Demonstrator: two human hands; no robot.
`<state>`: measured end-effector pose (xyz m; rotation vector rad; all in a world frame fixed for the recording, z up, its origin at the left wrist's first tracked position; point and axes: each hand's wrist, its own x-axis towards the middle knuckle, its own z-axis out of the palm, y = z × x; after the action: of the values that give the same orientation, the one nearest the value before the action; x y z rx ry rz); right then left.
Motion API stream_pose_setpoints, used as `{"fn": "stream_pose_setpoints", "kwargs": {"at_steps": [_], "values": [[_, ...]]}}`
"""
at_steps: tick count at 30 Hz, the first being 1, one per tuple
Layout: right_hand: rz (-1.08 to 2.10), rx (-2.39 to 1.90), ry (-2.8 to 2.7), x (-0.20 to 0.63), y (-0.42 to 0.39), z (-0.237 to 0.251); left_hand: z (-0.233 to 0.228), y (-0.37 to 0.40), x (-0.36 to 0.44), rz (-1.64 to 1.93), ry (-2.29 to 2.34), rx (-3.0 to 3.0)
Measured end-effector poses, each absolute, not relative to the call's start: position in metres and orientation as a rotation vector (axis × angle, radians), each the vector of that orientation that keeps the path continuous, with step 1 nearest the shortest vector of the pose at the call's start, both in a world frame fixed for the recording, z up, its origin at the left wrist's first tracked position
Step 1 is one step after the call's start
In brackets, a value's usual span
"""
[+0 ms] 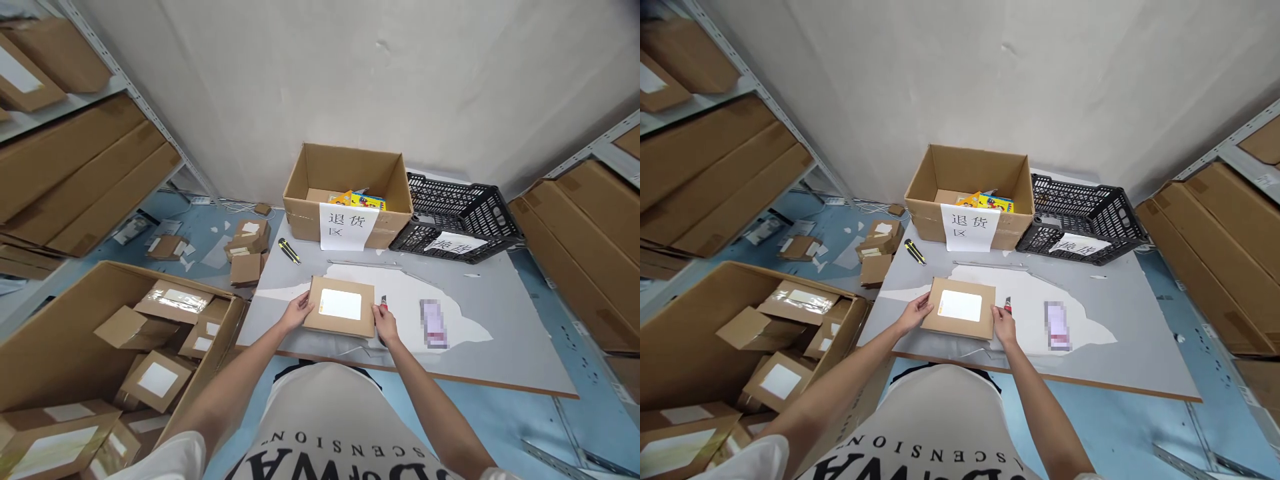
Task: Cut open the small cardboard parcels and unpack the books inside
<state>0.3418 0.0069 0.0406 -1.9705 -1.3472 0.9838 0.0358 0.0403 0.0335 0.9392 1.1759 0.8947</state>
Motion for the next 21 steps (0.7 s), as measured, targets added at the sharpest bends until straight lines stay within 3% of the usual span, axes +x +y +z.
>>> {"fn": "stream_pose_setpoints", "kwargs": {"at_steps": [9, 21], "values": [[1.195, -1.687, -1.330, 0.348, -0.064, -0.004, -0.016, -0.009, 0.006, 0.789, 1.262, 0.981], [1.155, -1.657, -1.471, 0.332, -0.057, 0.008, 0.002, -0.015, 0.025, 0.774, 1.183, 1.204]]}}
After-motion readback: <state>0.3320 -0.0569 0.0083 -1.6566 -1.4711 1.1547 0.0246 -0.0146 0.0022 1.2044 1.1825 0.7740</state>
